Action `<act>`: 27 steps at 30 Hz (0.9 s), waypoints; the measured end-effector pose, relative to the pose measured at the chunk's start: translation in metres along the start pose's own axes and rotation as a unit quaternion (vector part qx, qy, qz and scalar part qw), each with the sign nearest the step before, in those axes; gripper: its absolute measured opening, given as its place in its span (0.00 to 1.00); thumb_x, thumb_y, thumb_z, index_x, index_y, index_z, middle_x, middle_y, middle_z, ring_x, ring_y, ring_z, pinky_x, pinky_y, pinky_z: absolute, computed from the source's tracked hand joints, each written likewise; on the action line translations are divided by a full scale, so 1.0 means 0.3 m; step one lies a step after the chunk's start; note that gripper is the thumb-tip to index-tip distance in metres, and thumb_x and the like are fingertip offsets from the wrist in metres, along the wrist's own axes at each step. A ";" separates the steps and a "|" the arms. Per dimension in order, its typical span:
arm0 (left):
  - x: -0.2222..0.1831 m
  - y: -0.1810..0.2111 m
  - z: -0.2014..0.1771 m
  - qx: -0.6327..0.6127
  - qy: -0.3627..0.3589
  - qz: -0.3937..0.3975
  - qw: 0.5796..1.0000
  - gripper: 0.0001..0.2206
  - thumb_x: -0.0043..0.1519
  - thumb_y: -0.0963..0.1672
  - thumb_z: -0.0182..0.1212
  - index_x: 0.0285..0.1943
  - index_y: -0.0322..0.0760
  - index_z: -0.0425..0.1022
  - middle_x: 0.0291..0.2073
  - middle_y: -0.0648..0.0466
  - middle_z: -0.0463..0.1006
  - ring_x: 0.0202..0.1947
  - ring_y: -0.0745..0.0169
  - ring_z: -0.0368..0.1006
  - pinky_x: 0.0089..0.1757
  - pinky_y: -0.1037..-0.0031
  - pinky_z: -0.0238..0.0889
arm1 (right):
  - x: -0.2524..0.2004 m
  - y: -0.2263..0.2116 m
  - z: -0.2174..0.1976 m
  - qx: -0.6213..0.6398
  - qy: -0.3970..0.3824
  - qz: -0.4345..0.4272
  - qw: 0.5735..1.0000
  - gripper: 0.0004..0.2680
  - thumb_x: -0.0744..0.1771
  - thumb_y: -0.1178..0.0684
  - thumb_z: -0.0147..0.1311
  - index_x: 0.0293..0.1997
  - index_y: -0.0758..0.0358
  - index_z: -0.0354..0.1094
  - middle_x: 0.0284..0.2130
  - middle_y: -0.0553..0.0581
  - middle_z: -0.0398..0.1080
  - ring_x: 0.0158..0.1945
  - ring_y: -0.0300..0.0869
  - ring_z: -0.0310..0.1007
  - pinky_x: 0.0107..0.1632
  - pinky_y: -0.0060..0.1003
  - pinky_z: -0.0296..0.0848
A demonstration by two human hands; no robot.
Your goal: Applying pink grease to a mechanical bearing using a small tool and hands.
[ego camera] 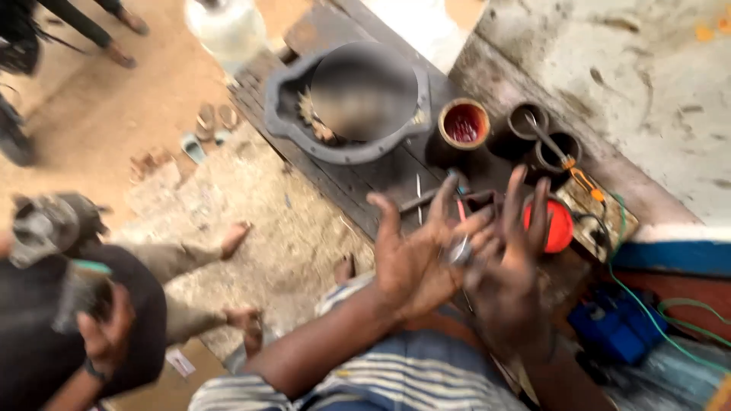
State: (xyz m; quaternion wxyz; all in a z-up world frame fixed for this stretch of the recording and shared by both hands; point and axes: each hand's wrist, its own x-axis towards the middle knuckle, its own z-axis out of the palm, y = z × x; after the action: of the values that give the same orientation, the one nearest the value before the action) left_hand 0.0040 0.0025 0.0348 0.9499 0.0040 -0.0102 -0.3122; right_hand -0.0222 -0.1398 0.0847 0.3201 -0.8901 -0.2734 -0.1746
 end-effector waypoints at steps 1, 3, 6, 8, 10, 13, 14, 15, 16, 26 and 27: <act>-0.008 -0.012 0.018 0.045 0.037 0.007 0.998 0.58 0.48 0.77 0.28 0.86 0.62 0.24 0.78 0.32 0.49 0.73 0.40 0.57 0.65 0.64 0.60 | 0.003 0.028 -0.010 0.003 0.003 0.034 0.999 0.12 0.75 0.40 0.43 0.62 0.38 0.72 0.80 0.67 0.35 0.84 0.67 0.23 0.81 0.65 0.26; 0.001 -0.009 0.012 0.038 0.029 -0.001 0.999 0.57 0.48 0.77 0.28 0.86 0.63 0.25 0.79 0.33 0.48 0.73 0.40 0.56 0.65 0.63 0.59 | -0.085 0.037 0.039 -0.006 -0.001 0.029 1.000 0.13 0.71 0.38 0.46 0.59 0.40 0.74 0.79 0.67 0.36 0.83 0.67 0.25 0.80 0.66 0.26; 0.034 0.026 -0.021 0.022 0.041 -0.011 0.999 0.56 0.48 0.77 0.28 0.86 0.64 0.26 0.79 0.35 0.47 0.74 0.41 0.54 0.65 0.62 0.60 | -0.080 0.015 0.070 -0.010 0.003 -0.005 1.000 0.14 0.67 0.37 0.50 0.55 0.40 0.76 0.78 0.65 0.38 0.82 0.66 0.26 0.77 0.67 0.25; 0.026 0.008 -0.059 -0.014 0.077 -0.021 0.997 0.56 0.48 0.77 0.28 0.86 0.64 0.26 0.79 0.36 0.47 0.75 0.41 0.53 0.64 0.62 0.62 | -0.075 -0.002 0.046 -0.006 -0.012 -0.012 1.000 0.14 0.65 0.36 0.51 0.53 0.39 0.76 0.77 0.65 0.38 0.81 0.66 0.26 0.76 0.67 0.23; 0.003 -0.011 -0.090 -0.182 -0.186 -0.024 0.965 0.51 0.55 0.77 0.29 0.83 0.66 0.25 0.81 0.39 0.49 0.66 0.46 0.63 0.58 0.66 0.68 | -0.061 0.009 0.016 -0.010 -0.011 0.028 1.000 0.10 0.71 0.43 0.47 0.55 0.36 0.76 0.79 0.67 0.35 0.82 0.67 0.23 0.77 0.67 0.21; 0.021 0.006 0.019 -0.007 0.051 -0.016 0.999 0.56 0.47 0.76 0.27 0.86 0.67 0.25 0.78 0.35 0.50 0.66 0.42 0.67 0.51 0.67 0.71 | -0.063 0.037 0.021 -0.039 -0.005 0.067 0.997 0.11 0.73 0.45 0.46 0.58 0.42 0.75 0.79 0.68 0.35 0.83 0.67 0.23 0.78 0.68 0.21; 0.030 0.003 -0.027 -0.002 0.047 -0.014 0.999 0.56 0.47 0.76 0.27 0.86 0.67 0.25 0.78 0.35 0.50 0.66 0.42 0.67 0.51 0.67 0.71 | -0.068 0.016 0.031 -0.038 0.000 0.062 0.997 0.11 0.73 0.45 0.46 0.58 0.42 0.75 0.79 0.68 0.35 0.83 0.67 0.23 0.78 0.68 0.21; 0.034 -0.009 -0.076 -0.094 -0.062 -0.021 0.993 0.53 0.51 0.76 0.28 0.85 0.66 0.24 0.78 0.36 0.52 0.64 0.43 0.69 0.51 0.67 0.71 | -0.083 -0.009 0.037 -0.044 0.006 0.035 0.998 0.11 0.72 0.42 0.46 0.58 0.43 0.75 0.79 0.66 0.36 0.82 0.67 0.22 0.78 0.67 0.20; 0.040 -0.020 -0.126 -0.185 -0.170 -0.025 0.968 0.51 0.55 0.77 0.29 0.83 0.66 0.23 0.78 0.37 0.54 0.61 0.43 0.71 0.51 0.66 0.70 | -0.100 -0.033 0.044 -0.049 0.012 0.008 0.999 0.12 0.72 0.40 0.46 0.57 0.44 0.75 0.79 0.65 0.36 0.81 0.66 0.21 0.77 0.67 0.20; 0.090 -0.055 -0.168 -0.165 -0.175 -0.044 0.970 0.50 0.58 0.76 0.30 0.84 0.63 0.27 0.74 0.32 0.59 0.63 0.42 0.68 0.68 0.55 0.62 | -0.117 0.002 0.030 -0.064 0.041 0.022 0.997 0.12 0.72 0.42 0.40 0.50 0.50 0.72 0.78 0.67 0.39 0.80 0.73 0.21 0.76 0.73 0.18; 0.085 -0.049 -0.160 -0.159 -0.120 -0.044 0.979 0.52 0.58 0.76 0.31 0.86 0.62 0.27 0.72 0.33 0.58 0.65 0.41 0.66 0.70 0.51 0.57 | -0.131 0.003 0.039 -0.051 0.034 0.017 0.998 0.12 0.72 0.41 0.42 0.53 0.45 0.74 0.78 0.66 0.39 0.80 0.72 0.22 0.76 0.72 0.19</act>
State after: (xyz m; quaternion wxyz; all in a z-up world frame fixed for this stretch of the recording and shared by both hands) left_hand 0.0168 -0.0244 -0.0128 0.9157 -0.1841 -0.0746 -0.3494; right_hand -0.0509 -0.1473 0.0566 0.2865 -0.9031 -0.2383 -0.2132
